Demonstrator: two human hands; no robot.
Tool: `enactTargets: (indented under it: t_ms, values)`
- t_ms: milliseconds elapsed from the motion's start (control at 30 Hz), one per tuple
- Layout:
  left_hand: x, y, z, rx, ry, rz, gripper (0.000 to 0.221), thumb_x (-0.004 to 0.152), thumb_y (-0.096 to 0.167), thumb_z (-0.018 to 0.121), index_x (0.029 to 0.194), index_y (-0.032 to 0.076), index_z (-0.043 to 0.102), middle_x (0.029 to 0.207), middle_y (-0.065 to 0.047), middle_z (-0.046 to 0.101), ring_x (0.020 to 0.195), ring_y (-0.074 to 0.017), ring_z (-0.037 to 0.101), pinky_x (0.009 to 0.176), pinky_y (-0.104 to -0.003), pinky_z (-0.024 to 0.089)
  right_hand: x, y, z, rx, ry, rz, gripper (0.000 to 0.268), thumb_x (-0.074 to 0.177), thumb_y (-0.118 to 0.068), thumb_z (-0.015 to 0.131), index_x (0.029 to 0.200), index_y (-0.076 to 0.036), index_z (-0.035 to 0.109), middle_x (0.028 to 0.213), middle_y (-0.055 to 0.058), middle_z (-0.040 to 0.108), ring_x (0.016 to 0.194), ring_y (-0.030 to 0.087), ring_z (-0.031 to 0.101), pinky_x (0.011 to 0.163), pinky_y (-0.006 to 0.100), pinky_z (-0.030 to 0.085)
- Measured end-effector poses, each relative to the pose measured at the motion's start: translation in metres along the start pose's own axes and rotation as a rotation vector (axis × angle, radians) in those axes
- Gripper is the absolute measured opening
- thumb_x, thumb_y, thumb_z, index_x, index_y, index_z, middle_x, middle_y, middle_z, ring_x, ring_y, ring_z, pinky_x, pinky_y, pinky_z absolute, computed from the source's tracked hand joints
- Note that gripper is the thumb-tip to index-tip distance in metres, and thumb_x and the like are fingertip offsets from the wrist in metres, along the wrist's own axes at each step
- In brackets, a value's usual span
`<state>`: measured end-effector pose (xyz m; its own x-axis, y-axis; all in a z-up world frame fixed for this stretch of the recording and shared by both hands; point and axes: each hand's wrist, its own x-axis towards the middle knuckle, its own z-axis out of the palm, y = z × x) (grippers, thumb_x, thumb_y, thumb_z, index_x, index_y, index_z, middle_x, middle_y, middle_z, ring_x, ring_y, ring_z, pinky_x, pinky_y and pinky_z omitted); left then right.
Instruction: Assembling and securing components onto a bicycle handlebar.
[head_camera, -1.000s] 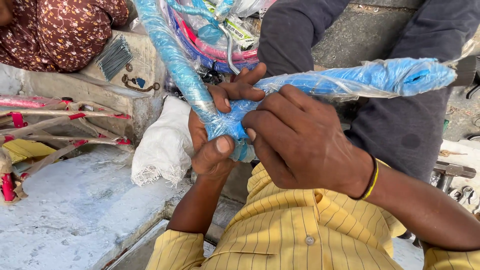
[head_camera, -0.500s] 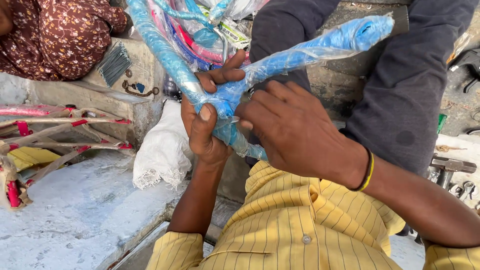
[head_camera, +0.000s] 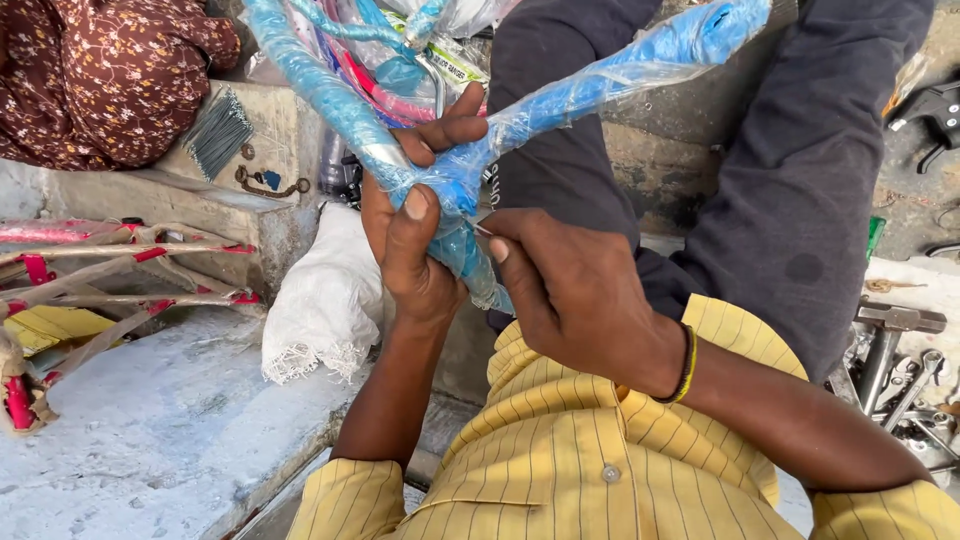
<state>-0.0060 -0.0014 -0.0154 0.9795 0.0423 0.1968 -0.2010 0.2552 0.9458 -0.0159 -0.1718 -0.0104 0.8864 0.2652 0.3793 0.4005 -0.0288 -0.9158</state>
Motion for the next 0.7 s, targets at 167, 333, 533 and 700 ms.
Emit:
enactTargets:
  t_ms: [167,333,533,700]
  values:
    - [-0.001,-0.001,0.001,-0.017,-0.01,0.008,0.034,0.107,0.031,0.069,0.125,0.007,0.054,0.128,-0.026,0.066,0.145,-0.0367,0.044,0.13,-0.053,0.022,0.001,0.003,0.011,-0.083,0.096,-0.039,0.012,0.103,-0.001,0.064,0.115,0.0,0.061,0.083,0.012,0.069,0.07,0.024,0.071,0.06,0.035,0.051]
    - [-0.003,-0.004,0.0,-0.041,-0.024,0.004,0.032,0.106,0.03,0.07,0.125,0.009,0.056,0.129,-0.025,0.067,0.145,-0.0362,0.043,0.129,-0.053,0.023,-0.002,0.009,0.019,-0.116,0.168,-0.105,0.013,0.104,0.001,0.065,0.116,0.003,0.06,0.089,0.013,0.07,0.073,0.024,0.071,0.062,0.034,0.052]
    - [-0.002,-0.001,0.006,0.011,-0.059,-0.007,0.031,0.106,0.031,0.069,0.124,0.009,0.056,0.13,-0.026,0.067,0.145,-0.0361,0.044,0.13,-0.051,0.024,0.019,0.011,0.002,-0.398,0.236,-0.271,0.018,0.1,0.005,0.069,0.116,0.002,0.063,0.09,0.01,0.067,0.072,0.022,0.066,0.06,0.033,0.049]
    - [-0.002,0.01,0.017,0.063,-0.092,-0.059,0.037,0.103,0.034,0.07,0.123,0.007,0.053,0.137,-0.029,0.063,0.142,-0.0357,0.048,0.126,-0.048,0.03,0.034,0.01,-0.011,-0.499,0.156,-0.271,0.021,0.1,0.002,0.068,0.121,0.0,0.063,0.093,0.009,0.066,0.073,0.021,0.068,0.062,0.031,0.051]
